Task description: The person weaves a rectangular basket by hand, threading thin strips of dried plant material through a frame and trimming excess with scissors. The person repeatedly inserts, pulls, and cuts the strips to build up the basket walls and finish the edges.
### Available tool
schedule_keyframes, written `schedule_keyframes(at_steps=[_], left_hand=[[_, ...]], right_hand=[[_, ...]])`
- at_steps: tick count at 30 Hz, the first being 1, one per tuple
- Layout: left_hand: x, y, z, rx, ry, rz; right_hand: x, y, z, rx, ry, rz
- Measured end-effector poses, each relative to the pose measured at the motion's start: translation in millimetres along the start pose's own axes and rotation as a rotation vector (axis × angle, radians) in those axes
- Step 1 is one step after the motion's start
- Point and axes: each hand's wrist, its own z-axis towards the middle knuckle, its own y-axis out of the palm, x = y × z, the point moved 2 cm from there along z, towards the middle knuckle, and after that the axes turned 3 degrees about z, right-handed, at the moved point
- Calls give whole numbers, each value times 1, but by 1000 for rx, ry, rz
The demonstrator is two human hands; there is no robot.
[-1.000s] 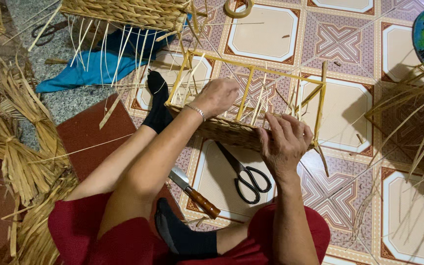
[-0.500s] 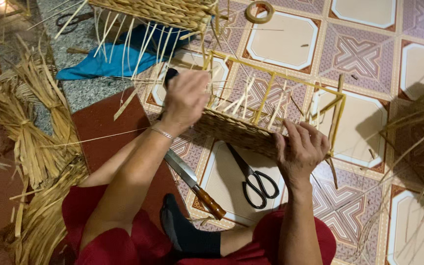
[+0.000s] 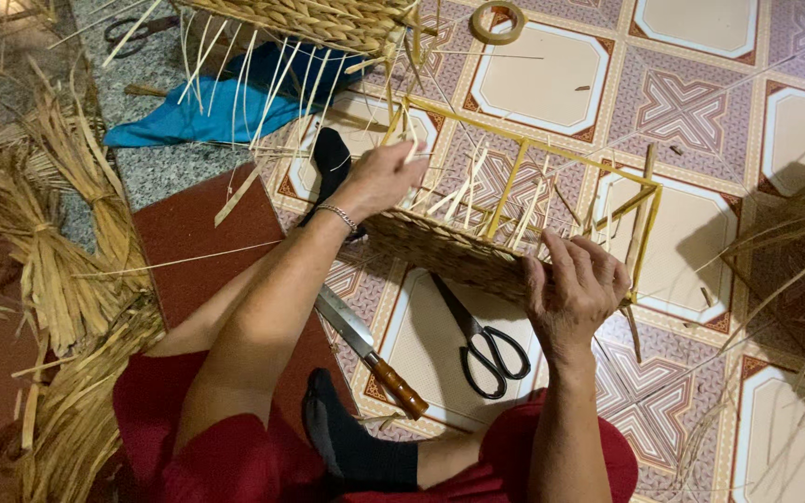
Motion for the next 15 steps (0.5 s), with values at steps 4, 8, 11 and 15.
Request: schedule_keyframes(at_steps=[4, 8, 11, 15], left_hand=[[0, -2, 3, 336, 298, 213], [1, -12, 8, 358, 506, 154], [-4, -23, 15, 296, 485, 5], [-4, -26, 25, 286, 503, -59]], right_hand=[[-2, 0, 1, -3, 0, -8], [1, 0, -1, -6, 7, -17], [2, 3, -2, -9, 4, -28], [1, 2, -2, -15, 4, -38]])
